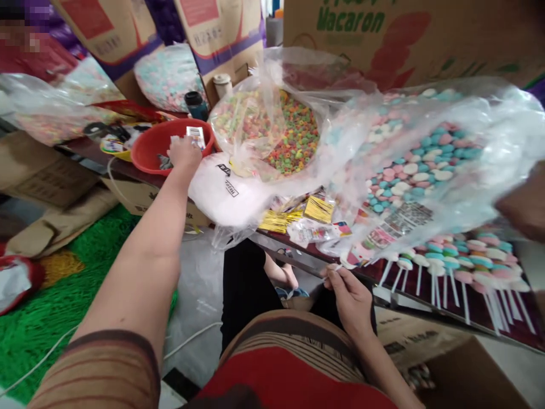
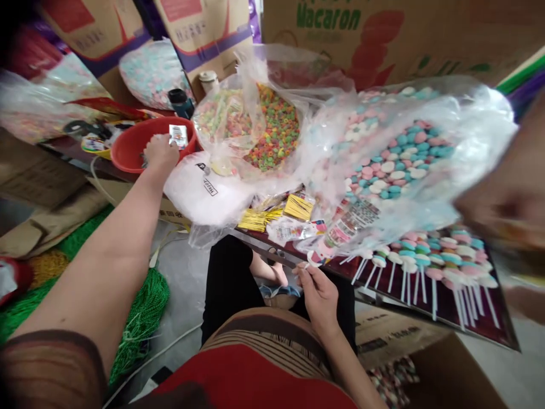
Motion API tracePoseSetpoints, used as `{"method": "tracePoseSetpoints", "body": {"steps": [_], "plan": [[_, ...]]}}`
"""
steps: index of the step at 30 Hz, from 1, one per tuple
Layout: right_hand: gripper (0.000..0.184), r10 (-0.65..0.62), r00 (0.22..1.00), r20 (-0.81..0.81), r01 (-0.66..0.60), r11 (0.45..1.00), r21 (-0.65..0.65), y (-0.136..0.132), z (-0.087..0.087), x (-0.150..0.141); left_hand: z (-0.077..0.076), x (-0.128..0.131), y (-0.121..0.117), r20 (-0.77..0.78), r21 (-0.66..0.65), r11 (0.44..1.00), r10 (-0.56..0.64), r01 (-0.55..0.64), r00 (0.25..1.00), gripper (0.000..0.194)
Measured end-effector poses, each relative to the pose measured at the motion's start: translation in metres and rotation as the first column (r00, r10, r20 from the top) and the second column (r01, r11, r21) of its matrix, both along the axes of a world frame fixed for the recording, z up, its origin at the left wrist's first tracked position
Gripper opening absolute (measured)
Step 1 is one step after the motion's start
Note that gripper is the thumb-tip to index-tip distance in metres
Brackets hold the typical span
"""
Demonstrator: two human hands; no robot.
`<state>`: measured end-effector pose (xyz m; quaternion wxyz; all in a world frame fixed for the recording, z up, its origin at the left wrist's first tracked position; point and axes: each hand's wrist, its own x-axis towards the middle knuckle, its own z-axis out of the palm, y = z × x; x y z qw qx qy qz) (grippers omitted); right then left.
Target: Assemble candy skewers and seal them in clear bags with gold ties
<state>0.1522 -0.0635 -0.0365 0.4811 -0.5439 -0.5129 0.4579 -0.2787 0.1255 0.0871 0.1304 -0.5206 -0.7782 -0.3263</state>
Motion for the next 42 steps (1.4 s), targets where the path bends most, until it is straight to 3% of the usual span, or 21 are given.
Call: {"method": "tracePoseSetpoints", "body": {"steps": [2, 4, 5, 7, 9, 11, 15, 18, 24, 35, 39, 42], "plan": [[0.027, 0.013, 1.0, -0.004, -0.013, 1.0, -0.001, 0.0, 0.0, 0.001, -0.001, 0.017, -0.002, 0.042, 0.058, 0.998, 0.006, -0.008, 0.999, 0.055], [0.025, 0.035, 0.999, 0.002, -0.035, 0.999, 0.008, -0.001, -0.001, 0.001, -0.003, 0.054, -0.023, -0.011, 0.144, 0.957, -0.255, 0.253, 0.967, 0.047], [0.025, 0.049, 0.999, 0.009, -0.049, 0.999, 0.017, 0.0, -0.001, 0.002, -0.006, 0.078, -0.04, -0.05, 0.141, 0.891, -0.428, 0.431, 0.902, 0.043], [0.024, 0.091, 0.995, 0.029, -0.092, 0.995, 0.033, 0.0, -0.001, 0.002, -0.016, 0.133, -0.08, -0.071, 0.07, 0.697, -0.71, 0.713, 0.701, 0.033], [0.024, 0.134, 0.99, 0.04, -0.136, 0.99, 0.041, 0.001, 0.0, 0.002, -0.031, 0.183, -0.116, 0.008, 0.034, 0.581, -0.814, 0.813, 0.581, 0.026], [0.023, 0.165, 0.986, 0.038, -0.167, 0.985, 0.042, 0.001, 0.002, 0.002, -0.05, 0.219, -0.139, 0.093, 0.073, 0.527, -0.849, 0.847, 0.52, 0.023], [0.023, 0.198, 0.98, 0.033, -0.2, 0.979, 0.05, -0.002, 0.002, 0.002, -0.081, 0.252, -0.145, 0.286, 0.215, 0.546, -0.828, 0.81, 0.482, 0.031], [0.025, 0.209, 0.977, 0.053, -0.212, 0.975, 0.065, -0.004, 0.001, 0.002, -0.091, 0.26, -0.142, 0.359, 0.244, 0.545, -0.819, 0.802, 0.447, 0.031], [0.028, 0.18, 0.977, 0.114, -0.189, 0.979, 0.074, -0.006, 0.003, 0.003, -0.092, 0.269, -0.146, 0.341, 0.237, 0.588, -0.796, 0.773, 0.501, 0.025], [0.027, -0.009, 0.946, 0.325, -0.066, 0.973, 0.219, -0.002, 0.007, 0.006, -0.088, 0.275, -0.147, 0.391, 0.176, 0.712, -0.684, 0.68, 0.615, 0.039], [0.025, -0.102, 0.922, 0.373, -0.017, 0.953, 0.301, 0.001, 0.006, 0.01, -0.091, 0.277, -0.149, 0.362, 0.142, 0.761, -0.635, 0.633, 0.682, 0.033], [0.025, -0.147, 0.909, 0.39, 0.001, 0.937, 0.35, 0.001, 0.006, 0.012, -0.094, 0.276, -0.149, 0.261, 0.138, 0.761, -0.646, 0.634, 0.718, 0.021]]}}
